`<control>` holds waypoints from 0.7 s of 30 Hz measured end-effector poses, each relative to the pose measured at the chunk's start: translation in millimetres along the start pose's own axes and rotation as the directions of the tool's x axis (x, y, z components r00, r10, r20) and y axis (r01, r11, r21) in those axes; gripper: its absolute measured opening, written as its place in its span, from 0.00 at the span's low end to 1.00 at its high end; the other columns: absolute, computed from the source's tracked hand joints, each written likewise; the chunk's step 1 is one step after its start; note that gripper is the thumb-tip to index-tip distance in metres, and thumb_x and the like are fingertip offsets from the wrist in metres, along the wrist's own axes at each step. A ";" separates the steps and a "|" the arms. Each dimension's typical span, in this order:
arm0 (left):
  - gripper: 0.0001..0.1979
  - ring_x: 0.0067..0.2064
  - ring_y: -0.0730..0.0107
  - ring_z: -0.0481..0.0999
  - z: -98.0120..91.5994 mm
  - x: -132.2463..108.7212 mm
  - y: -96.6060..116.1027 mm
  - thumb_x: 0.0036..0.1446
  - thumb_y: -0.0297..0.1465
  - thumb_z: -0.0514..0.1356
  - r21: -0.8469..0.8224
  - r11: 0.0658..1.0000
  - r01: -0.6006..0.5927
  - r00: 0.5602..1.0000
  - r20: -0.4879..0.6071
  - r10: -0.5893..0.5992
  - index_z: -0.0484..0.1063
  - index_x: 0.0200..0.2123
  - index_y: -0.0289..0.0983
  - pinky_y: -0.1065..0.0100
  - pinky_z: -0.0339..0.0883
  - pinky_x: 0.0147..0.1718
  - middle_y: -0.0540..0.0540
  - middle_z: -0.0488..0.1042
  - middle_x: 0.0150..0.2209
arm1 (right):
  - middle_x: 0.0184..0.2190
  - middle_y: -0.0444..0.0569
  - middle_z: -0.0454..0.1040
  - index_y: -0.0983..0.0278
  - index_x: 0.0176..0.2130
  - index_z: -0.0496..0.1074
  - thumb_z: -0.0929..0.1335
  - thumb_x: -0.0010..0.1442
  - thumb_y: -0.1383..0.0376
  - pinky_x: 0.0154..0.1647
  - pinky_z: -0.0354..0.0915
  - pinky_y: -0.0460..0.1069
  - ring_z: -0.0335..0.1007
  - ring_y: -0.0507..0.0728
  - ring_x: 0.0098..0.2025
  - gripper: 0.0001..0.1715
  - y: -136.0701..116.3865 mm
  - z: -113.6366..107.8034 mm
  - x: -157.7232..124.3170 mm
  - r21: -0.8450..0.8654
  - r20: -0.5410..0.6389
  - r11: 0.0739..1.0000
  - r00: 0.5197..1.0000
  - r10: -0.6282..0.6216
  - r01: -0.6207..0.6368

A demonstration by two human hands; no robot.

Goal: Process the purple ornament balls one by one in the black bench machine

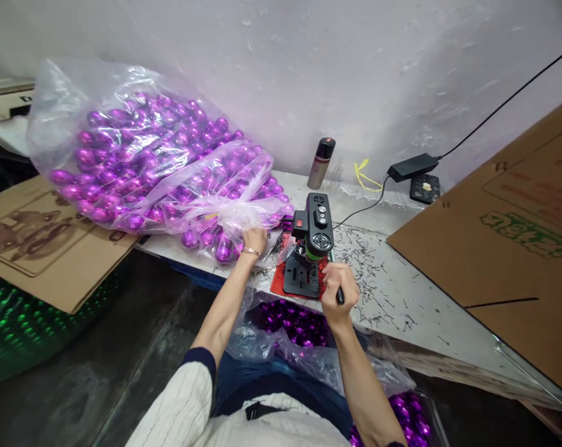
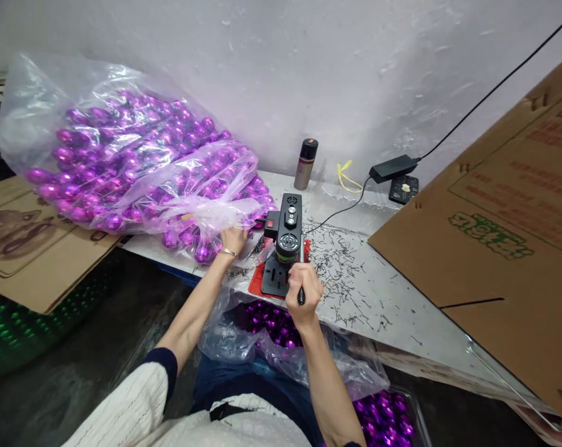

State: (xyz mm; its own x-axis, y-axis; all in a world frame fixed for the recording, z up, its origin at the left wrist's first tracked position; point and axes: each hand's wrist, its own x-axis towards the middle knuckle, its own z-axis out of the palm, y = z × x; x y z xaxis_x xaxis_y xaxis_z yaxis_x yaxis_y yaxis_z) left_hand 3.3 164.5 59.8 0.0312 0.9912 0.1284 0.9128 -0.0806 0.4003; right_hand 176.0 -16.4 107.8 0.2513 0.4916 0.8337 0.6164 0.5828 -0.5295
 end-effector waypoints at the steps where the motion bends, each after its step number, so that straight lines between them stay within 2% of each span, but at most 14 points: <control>1: 0.16 0.52 0.42 0.78 -3.1 11.5 1.8 0.67 0.35 0.57 0.028 1.000 0.006 0.999 0.041 -0.008 0.79 0.45 0.28 0.48 0.68 0.53 0.29 0.80 0.42 | 0.25 0.43 0.68 0.60 0.28 0.64 0.61 0.67 0.73 0.32 0.63 0.50 0.68 0.52 0.30 0.16 -0.8 0.3 0.2 -0.005 0.000 1.000 1.000 -0.004 0.004; 4: 0.14 0.50 0.45 0.79 -5.9 20.7 7.6 0.64 0.36 0.62 0.051 0.998 -0.028 0.995 0.097 0.023 0.79 0.46 0.31 0.53 0.68 0.52 0.32 0.81 0.44 | 0.26 0.44 0.69 0.60 0.29 0.64 0.60 0.68 0.73 0.31 0.63 0.49 0.68 0.52 0.30 0.16 -2.1 0.4 0.6 -0.027 0.010 0.999 1.000 -0.019 0.019; 7: 0.21 0.55 0.46 0.77 -4.3 4.1 9.7 0.63 0.34 0.63 0.093 0.987 -0.134 0.984 0.131 0.121 0.74 0.57 0.34 0.53 0.67 0.55 0.33 0.80 0.51 | 0.26 0.44 0.69 0.60 0.30 0.64 0.60 0.68 0.73 0.32 0.63 0.49 0.68 0.52 0.30 0.16 -1.7 -0.5 0.4 -0.037 0.021 0.999 0.999 -0.025 0.026; 10: 0.29 0.63 0.46 0.71 1.2 -24.3 3.9 0.63 0.32 0.62 0.146 0.916 -0.374 0.924 0.137 0.356 0.66 0.66 0.37 0.49 0.61 0.63 0.32 0.72 0.62 | 0.26 0.43 0.68 0.60 0.29 0.63 0.60 0.68 0.73 0.32 0.63 0.49 0.68 0.52 0.30 0.16 -0.5 -1.5 0.2 -0.030 0.026 0.999 0.999 -0.028 0.028; 13: 0.27 0.69 0.47 0.64 9.3 -48.0 -9.7 0.67 0.31 0.57 0.121 0.849 -0.515 0.857 0.079 0.509 0.63 0.68 0.38 0.45 0.54 0.67 0.33 0.65 0.68 | 0.26 0.43 0.68 0.60 0.29 0.63 0.60 0.67 0.74 0.32 0.63 0.49 0.68 0.52 0.30 0.16 0.2 -2.0 0.0 -0.012 0.035 0.999 0.999 -0.033 0.033; 15: 0.26 0.67 0.52 0.68 13.2 -53.4 -19.7 0.69 0.28 0.51 0.030 0.843 -0.538 0.843 0.019 0.537 0.61 0.69 0.37 0.49 0.58 0.66 0.34 0.68 0.66 | 0.26 0.43 0.68 0.60 0.29 0.63 0.60 0.67 0.74 0.33 0.63 0.49 0.67 0.52 0.31 0.16 0.3 -2.0 -0.1 -0.002 0.042 1.000 0.999 -0.031 0.031; 17: 0.25 0.59 0.56 0.76 13.9 -49.4 -26.2 0.71 0.28 0.48 -0.064 0.860 -0.506 0.862 -0.034 0.505 0.61 0.69 0.35 0.55 0.66 0.59 0.34 0.74 0.61 | 0.27 0.43 0.68 0.60 0.29 0.62 0.60 0.67 0.74 0.33 0.63 0.49 0.67 0.52 0.31 0.16 0.2 -1.6 -0.2 0.000 0.037 1.000 0.999 -0.024 0.024; 19: 0.22 0.53 0.56 0.79 11.6 -40.1 -26.6 0.72 0.31 0.49 -0.084 0.891 -0.447 0.895 -0.056 0.443 0.66 0.65 0.33 0.58 0.69 0.53 0.34 0.78 0.55 | 0.27 0.43 0.68 0.60 0.29 0.63 0.60 0.67 0.74 0.33 0.62 0.49 0.67 0.52 0.31 0.16 -0.2 -1.2 -0.2 -0.001 0.027 1.000 0.999 -0.018 0.018; 21: 0.19 0.50 0.54 0.80 7.9 -31.2 -21.1 0.71 0.36 0.53 -0.042 0.915 -0.401 0.916 -0.008 0.401 0.73 0.58 0.33 0.58 0.70 0.51 0.34 0.81 0.49 | 0.27 0.43 0.68 0.60 0.29 0.63 0.60 0.67 0.73 0.33 0.62 0.49 0.67 0.52 0.31 0.15 -0.6 -1.1 0.1 0.001 0.025 1.000 1.000 -0.015 0.015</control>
State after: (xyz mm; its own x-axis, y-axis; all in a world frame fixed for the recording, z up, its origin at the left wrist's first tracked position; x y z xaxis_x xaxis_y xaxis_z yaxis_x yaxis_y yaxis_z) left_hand -13.7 136.2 40.1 0.3910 0.8749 0.2857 0.8058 -0.4755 0.3531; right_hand 176.5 -17.4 108.4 0.2229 0.4987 0.8376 0.6193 0.5911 -0.5168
